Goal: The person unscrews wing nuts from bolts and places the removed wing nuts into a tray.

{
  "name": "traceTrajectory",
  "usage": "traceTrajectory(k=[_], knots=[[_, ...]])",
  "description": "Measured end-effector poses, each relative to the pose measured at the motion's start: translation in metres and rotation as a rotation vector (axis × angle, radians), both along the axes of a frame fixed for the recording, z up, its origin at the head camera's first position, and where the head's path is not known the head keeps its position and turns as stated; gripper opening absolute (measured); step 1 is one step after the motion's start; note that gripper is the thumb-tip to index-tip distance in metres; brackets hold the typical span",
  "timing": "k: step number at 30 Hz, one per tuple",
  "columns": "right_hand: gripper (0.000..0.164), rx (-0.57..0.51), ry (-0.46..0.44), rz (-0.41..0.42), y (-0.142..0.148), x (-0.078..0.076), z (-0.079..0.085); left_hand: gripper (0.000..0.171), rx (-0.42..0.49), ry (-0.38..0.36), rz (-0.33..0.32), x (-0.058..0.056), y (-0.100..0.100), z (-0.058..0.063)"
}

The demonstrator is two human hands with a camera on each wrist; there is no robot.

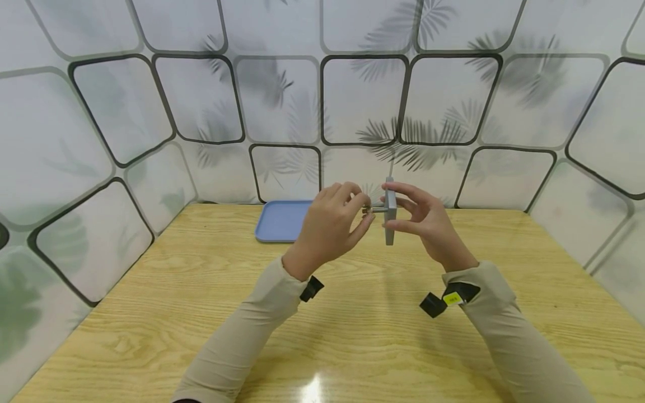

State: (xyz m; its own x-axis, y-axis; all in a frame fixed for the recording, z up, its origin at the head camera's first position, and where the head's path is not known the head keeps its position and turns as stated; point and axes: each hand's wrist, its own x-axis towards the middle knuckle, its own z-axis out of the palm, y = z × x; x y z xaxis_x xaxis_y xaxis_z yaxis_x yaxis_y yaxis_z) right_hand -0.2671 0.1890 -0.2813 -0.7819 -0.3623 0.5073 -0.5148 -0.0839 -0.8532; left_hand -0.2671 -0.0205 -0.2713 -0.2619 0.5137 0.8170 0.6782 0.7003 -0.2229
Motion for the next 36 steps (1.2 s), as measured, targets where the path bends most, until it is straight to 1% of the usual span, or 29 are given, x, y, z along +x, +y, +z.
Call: traceTrajectory(k=[4,7,9,13,18,22,25,28,32,36], knots=[[0.058,0.007,0.002,-0.005,0.0003,0.0002,0.0002,0.018,-0.061,-0.050,0.015,0.0014,-0.0003,0.0003],[0.058,0.008,-0.002,-0.006,0.0003,0.0001,0.0002,0.016,-0.080,-0.051,0.034,0.0008,-0.0001,0.0000],[0.058,0.008,-0.005,-0.005,0.0003,-0.0002,0.0000,0.014,-0.069,-0.039,0.043,0.0006,0.0001,0.0001],[0.058,0.000,-0.005,-0.004,0.0006,-0.0010,0.0000,0.015,-0.014,0.001,0.049,0.0001,0.0009,0.0000],[0.058,-0.003,-0.005,-0.006,0.0007,-0.0013,-0.0003,0.018,0.038,0.052,0.021,-0.0002,0.0018,0.0002],[0.058,-0.001,-0.008,-0.009,0.0007,-0.0011,-0.0004,0.012,0.044,0.068,-0.009,-0.0009,0.0022,-0.0001],[0.058,0.006,-0.008,-0.013,0.0005,-0.0008,-0.0003,0.011,0.032,0.051,-0.023,-0.0005,0.0020,-0.0004],[0.058,0.008,-0.009,-0.013,0.0005,-0.0005,-0.0003,0.013,0.014,0.013,-0.025,0.0004,0.0014,-0.0008],[0.058,0.007,-0.007,-0.013,0.0006,-0.0004,-0.0004,0.017,-0.026,-0.035,-0.003,0.0009,0.0006,-0.0014],[0.058,0.007,-0.002,-0.011,0.0007,-0.0008,-0.0004,0.016,-0.059,-0.049,0.025,0.0010,0.0001,-0.0011]])
